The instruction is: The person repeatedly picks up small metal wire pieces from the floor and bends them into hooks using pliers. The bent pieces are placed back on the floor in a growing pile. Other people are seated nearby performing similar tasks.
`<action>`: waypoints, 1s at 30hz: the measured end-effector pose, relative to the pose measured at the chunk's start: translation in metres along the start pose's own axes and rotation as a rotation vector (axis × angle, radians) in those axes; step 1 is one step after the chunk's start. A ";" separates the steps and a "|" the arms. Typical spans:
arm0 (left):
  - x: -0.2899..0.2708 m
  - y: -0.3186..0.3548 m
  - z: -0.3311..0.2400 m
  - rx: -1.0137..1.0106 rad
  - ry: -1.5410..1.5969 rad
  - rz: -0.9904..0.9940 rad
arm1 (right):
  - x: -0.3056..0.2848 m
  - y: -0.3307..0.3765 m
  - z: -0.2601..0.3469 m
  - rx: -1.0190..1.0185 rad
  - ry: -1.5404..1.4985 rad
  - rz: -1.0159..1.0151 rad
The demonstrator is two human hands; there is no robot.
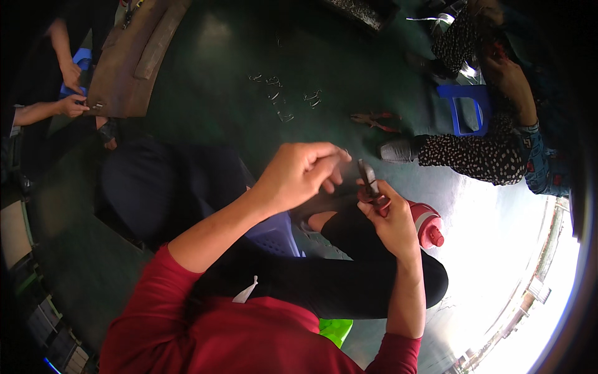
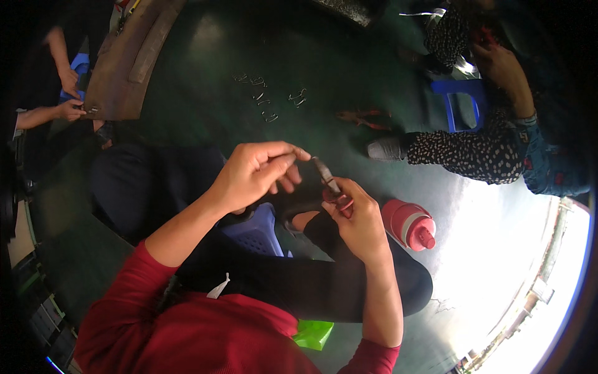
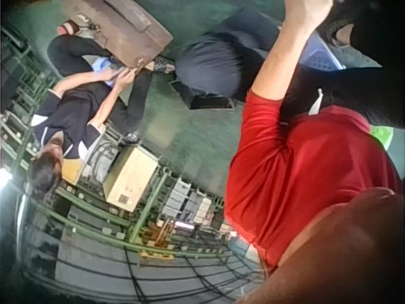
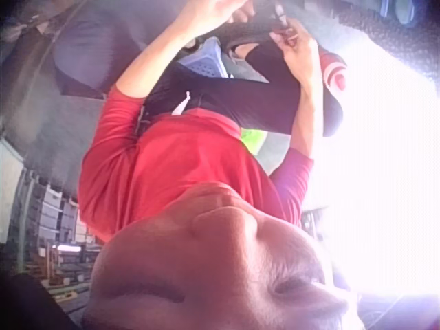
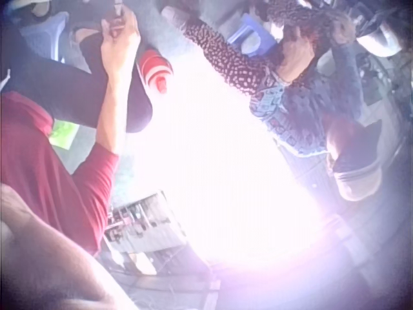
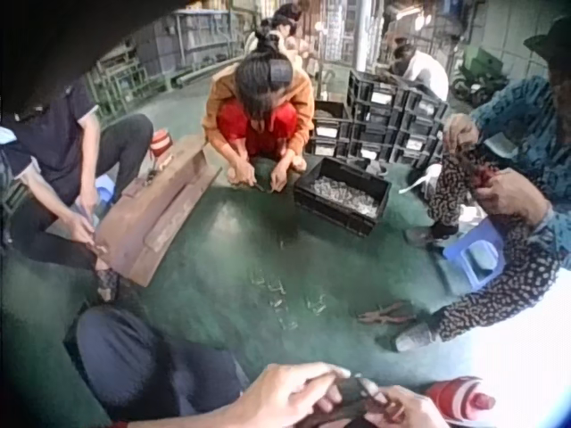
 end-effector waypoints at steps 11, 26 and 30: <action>0.001 0.000 -0.005 0.135 0.350 -0.177 | 0.033 0.015 0.016 0.331 -0.883 0.600; 0.011 0.002 -0.012 0.290 0.357 -0.083 | 0.024 0.015 0.020 0.334 -0.977 0.642; -0.008 -0.006 -0.016 0.157 0.362 -0.094 | 0.010 0.013 0.014 0.259 -0.543 0.365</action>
Point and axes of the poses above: each hand's wrist, its own y-axis away from the middle knuckle, its own x-axis out of the palm, z = x × y, the point moved 4 cm from there along -y, towards the middle knuckle, and after that the axes turned 1 degree about -z, right-handed, at the moved point
